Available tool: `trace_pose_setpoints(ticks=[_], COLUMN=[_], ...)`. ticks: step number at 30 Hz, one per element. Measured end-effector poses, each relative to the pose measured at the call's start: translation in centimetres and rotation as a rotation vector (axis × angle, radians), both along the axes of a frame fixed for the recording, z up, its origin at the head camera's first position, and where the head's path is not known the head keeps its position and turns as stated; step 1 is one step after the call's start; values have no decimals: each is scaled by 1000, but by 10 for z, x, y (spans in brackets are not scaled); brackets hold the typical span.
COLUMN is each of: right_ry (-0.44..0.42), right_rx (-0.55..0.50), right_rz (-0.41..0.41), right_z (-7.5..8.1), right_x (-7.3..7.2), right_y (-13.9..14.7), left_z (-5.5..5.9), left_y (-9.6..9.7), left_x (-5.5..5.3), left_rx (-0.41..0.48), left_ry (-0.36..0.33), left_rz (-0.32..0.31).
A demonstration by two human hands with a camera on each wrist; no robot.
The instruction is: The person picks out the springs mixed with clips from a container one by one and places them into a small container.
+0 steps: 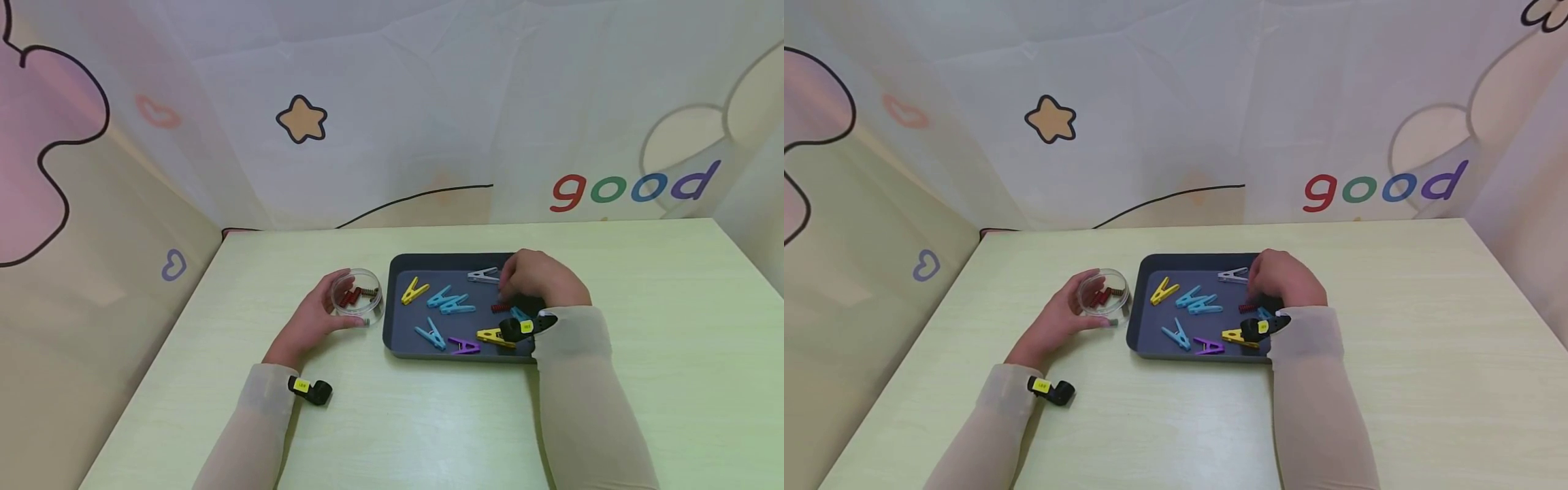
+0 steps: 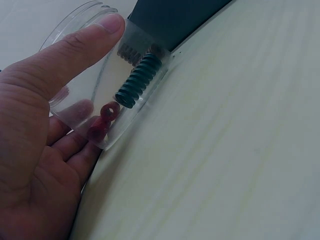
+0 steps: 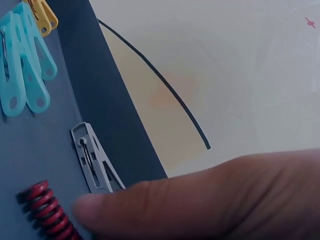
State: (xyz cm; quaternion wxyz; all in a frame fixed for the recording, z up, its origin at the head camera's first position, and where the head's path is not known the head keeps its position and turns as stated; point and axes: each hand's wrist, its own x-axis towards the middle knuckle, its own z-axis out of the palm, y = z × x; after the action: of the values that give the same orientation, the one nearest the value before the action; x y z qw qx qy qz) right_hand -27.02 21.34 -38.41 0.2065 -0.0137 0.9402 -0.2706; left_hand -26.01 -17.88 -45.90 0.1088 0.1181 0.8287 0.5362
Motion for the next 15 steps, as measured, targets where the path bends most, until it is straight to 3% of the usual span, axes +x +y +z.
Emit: trace_pose_setpoints(ticks=[7, 15], right_ry=[-107, -107], right_rx=[-22, -8], right_rz=[67, 113], right_z=[0, -2], right_x=[1, 1], right_y=[-2, -9], left_z=[1, 4], left_y=[0, 1], left_x=[1, 2], left_rx=[0, -3], left_ry=[8, 0], left_rz=[-2, 4])
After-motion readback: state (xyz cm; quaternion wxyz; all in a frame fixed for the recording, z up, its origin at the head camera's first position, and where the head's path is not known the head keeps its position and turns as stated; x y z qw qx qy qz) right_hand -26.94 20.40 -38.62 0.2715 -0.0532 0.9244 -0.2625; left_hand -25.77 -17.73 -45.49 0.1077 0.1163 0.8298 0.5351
